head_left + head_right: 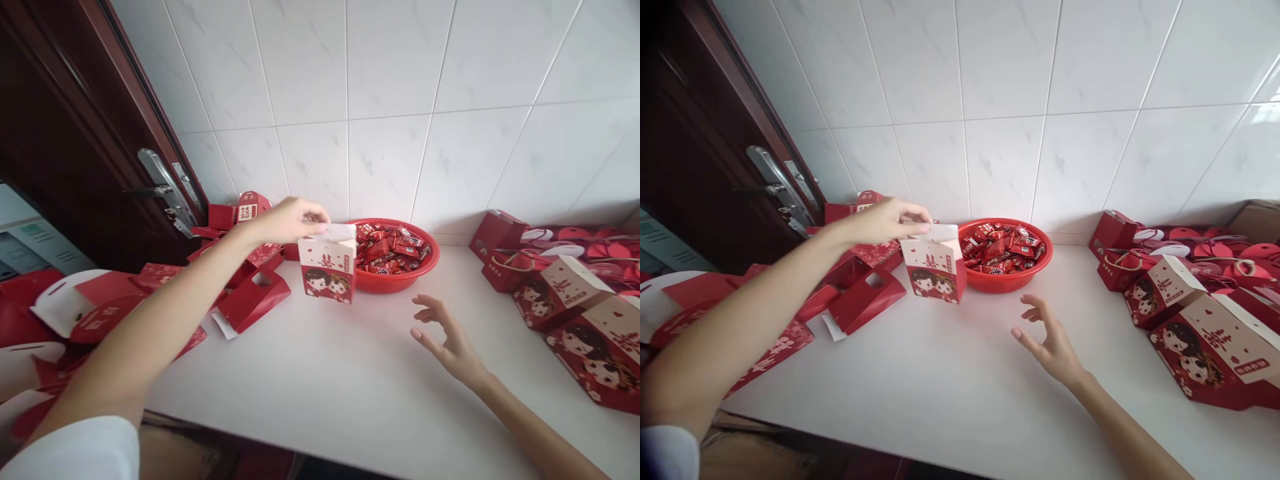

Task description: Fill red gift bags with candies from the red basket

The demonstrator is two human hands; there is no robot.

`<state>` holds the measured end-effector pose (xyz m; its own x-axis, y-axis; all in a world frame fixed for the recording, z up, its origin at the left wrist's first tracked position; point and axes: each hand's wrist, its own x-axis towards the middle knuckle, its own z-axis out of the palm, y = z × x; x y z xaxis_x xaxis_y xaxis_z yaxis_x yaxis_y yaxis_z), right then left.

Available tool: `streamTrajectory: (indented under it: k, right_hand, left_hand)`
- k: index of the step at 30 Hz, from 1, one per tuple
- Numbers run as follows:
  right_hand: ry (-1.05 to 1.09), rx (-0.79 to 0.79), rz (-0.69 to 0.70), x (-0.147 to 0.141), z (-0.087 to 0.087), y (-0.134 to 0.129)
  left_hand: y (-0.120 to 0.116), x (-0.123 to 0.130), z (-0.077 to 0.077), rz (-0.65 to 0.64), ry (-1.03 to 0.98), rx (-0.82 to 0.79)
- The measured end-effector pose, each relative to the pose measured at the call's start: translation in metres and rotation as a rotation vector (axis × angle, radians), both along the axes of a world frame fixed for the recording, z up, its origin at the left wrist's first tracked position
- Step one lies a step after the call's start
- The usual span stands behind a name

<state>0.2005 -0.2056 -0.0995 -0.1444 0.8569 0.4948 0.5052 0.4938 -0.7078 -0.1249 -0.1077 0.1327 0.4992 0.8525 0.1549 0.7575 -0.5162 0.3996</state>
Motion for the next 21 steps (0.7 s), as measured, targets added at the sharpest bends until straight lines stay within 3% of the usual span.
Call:
streamTrajectory:
  k: [5,8,16,21]
  right_hand:
    - [0.073,-0.074,0.117,-0.005,-0.005,0.002]
    - [0.136,-0.138,0.148,-0.009,-0.005,0.003]
    - [0.275,-0.342,0.128,-0.016,-0.011,0.008]
    - [0.299,-0.436,0.164,-0.024,-0.013,0.010]
  left_hand:
    - [-0.022,0.062,-0.049,-0.168,-0.162,0.094]
    - [-0.028,0.086,-0.073,-0.273,-0.297,0.042]
    - [-0.013,0.103,-0.112,-0.232,-0.571,-0.489]
    - [-0.003,0.101,-0.133,-0.067,-0.678,-0.847]
